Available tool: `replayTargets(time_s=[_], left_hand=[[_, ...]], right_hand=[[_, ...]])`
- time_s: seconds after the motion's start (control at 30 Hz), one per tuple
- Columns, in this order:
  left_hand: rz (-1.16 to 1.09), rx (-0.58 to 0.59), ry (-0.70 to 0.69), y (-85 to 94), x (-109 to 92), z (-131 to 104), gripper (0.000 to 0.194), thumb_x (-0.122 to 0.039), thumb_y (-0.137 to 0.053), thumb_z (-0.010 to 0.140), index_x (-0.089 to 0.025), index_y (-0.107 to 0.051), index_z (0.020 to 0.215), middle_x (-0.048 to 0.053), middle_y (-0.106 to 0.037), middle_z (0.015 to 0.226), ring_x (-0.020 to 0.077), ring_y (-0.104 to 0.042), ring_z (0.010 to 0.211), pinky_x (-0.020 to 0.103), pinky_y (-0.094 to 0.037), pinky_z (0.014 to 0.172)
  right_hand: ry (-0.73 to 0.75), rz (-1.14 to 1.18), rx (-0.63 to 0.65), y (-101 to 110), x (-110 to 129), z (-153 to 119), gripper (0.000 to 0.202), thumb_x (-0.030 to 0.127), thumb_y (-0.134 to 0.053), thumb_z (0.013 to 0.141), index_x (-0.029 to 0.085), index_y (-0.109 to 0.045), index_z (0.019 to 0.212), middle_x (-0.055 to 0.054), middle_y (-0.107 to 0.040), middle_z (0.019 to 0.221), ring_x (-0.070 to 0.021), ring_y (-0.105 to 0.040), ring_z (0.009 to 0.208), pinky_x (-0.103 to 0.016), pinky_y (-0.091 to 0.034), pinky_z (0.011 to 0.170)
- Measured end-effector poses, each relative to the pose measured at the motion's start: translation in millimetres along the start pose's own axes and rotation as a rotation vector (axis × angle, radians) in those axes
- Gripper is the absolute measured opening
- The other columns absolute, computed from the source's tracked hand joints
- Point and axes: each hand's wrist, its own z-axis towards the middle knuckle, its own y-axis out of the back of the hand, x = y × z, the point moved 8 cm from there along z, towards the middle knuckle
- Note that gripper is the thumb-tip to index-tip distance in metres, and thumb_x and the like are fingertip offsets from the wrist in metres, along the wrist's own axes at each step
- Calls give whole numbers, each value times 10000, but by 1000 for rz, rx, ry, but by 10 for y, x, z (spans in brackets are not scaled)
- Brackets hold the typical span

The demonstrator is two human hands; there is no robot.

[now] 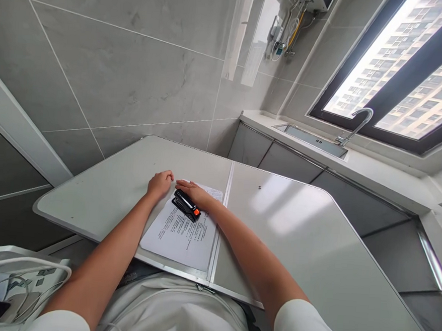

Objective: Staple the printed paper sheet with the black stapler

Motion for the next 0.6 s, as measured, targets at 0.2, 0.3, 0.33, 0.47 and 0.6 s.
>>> replayTargets(time_s=[0.2,0.3,0.33,0.47,0.6], left_hand=[[129,59,-83,-111,-101,-41,248,-272,-468,959,-274,-690,1069,69,-717,862,244,-616,711,305,-348,652],[178,95,-96,-138,-134,-57,342,-323,-400,1008,-303,-636,1256,75,-733,916,255,-652,749,313,-395,674],[182,113,-104,-149,-151,-66,361,-336,-384,1016,-314,-631,1278,73,-742,940,260,-665,780,317,-412,687],[171,172,-154,-180,-237,-119,376,-378,-391,1016,-364,-666,1271,41,-770,1090,271,-697,930,332,-459,750],[160,193,-180,-178,-287,-153,342,-374,-417,1008,-352,-700,1198,26,-778,1097,267,-700,975,330,-461,749]], right_hand=[[-458,-170,-328,687,-887,-737,336,80,-491,915,215,-708,1133,-102,-646,1214,-259,-550,1188,-397,-480,1018],[-669,-271,-436,1157,-1403,-1507,320,118,-519,906,180,-717,1149,-158,-583,1320,-329,-481,1269,-498,-405,1092],[-717,-297,-453,1287,-1534,-1739,308,148,-539,910,163,-724,1156,-176,-573,1354,-349,-474,1282,-522,-380,1109],[-782,-321,-414,1518,-1833,-2307,273,166,-562,904,184,-785,1060,-139,-696,1201,-294,-603,1134,-423,-441,1046],[-781,-323,-408,1483,-1864,-2399,353,91,-489,896,197,-809,1000,-108,-737,1092,-239,-665,1019,-337,-489,950]])
